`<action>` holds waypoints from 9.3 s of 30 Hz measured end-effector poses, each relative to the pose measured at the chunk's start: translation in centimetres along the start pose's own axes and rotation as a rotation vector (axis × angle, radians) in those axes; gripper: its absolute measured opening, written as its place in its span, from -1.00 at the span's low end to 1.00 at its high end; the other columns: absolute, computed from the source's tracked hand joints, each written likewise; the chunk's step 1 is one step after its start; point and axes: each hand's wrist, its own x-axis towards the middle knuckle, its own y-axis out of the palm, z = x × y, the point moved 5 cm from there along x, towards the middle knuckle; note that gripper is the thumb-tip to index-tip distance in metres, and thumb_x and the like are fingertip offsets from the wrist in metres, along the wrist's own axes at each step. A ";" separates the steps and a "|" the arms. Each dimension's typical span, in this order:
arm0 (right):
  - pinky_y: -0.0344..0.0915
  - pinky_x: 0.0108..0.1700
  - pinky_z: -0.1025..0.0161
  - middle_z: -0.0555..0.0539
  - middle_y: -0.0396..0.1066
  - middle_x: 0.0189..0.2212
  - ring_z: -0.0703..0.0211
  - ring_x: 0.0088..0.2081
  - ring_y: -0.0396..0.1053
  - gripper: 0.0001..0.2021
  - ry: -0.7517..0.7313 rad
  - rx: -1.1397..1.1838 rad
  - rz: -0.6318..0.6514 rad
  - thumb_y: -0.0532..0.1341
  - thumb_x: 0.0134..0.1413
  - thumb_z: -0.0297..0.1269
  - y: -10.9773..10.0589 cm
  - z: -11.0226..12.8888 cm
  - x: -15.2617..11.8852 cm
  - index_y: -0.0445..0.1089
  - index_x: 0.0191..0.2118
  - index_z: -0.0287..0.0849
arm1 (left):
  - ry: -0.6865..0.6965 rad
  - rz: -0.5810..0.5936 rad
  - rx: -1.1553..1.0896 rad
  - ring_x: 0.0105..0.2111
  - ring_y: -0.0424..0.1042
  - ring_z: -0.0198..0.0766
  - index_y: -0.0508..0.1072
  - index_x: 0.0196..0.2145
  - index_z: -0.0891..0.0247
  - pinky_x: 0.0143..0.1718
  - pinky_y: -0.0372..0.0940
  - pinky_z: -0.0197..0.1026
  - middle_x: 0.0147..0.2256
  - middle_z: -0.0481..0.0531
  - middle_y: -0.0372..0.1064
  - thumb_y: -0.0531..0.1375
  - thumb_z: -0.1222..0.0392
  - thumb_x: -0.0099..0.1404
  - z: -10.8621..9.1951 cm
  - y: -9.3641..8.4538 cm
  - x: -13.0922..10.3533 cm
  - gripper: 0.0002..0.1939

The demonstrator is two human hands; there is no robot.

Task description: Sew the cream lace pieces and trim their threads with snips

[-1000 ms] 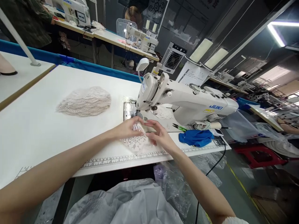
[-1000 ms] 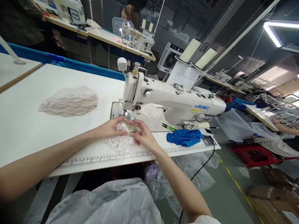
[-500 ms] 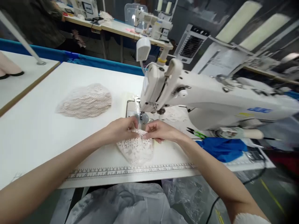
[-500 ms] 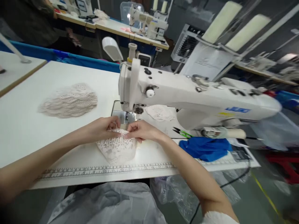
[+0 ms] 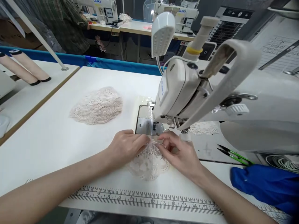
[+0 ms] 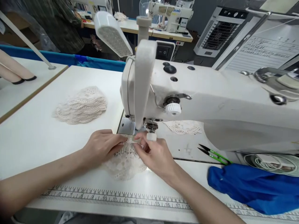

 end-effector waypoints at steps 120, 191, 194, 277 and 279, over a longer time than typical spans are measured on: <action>0.20 -0.19 0.15 -0.13 0.54 -0.30 0.09 -0.25 0.41 -0.71 -0.274 -1.093 -0.081 0.10 0.34 -0.22 -0.1 -0.2 0.6 0.47 0.04 -0.14 | -0.056 0.197 0.249 0.06 0.39 -0.04 0.44 0.06 0.30 0.04 0.07 0.11 0.05 0.13 0.47 0.05 0.06 0.45 -0.9 1.4 0.6 -0.63; 0.23 -0.06 0.17 0.00 0.59 -0.25 0.20 -0.15 0.51 -0.76 -0.423 -0.635 0.004 0.11 0.24 -0.52 -0.3 2.8 -1.1 0.50 -0.32 -0.15 | 0.136 0.266 0.166 0.03 0.48 -0.11 0.45 0.06 0.28 0.15 0.21 0.11 0.01 0.17 0.49 0.09 0.28 0.43 -1.8 0.5 -0.5 -0.70; 0.24 -0.05 0.16 -0.01 0.59 -0.23 0.20 -0.15 0.51 -0.76 -0.428 -0.641 -0.008 0.11 0.24 -0.53 -0.3 2.7 -1.1 0.51 -0.31 -0.16 | 0.115 0.272 0.137 0.04 0.47 -0.10 0.46 0.06 0.27 0.20 0.17 0.16 0.02 0.18 0.49 0.10 0.28 0.42 -1.5 0.4 -0.3 -0.70; 0.31 0.04 0.03 -0.08 0.56 -0.14 0.12 -0.17 0.46 -0.81 -0.439 -0.832 -0.074 0.19 0.28 -0.31 0.1 0.8 -0.4 0.52 -0.11 -0.21 | 0.141 0.160 0.235 0.00 0.49 -0.16 0.46 -0.01 0.31 0.10 0.21 0.06 -0.06 0.10 0.55 0.09 0.21 0.43 -0.9 0.8 0.1 -0.74; 0.32 0.03 0.01 -0.08 0.57 -0.15 0.10 -0.17 0.46 -0.80 -0.421 -0.830 -0.064 0.19 0.28 -0.30 0.0 0.7 -0.3 0.52 -0.08 -0.19 | 0.128 0.157 0.217 0.01 0.49 -0.18 0.46 -0.01 0.30 0.16 0.17 0.06 -0.06 0.09 0.55 0.09 0.20 0.43 -0.7 0.9 0.1 -0.74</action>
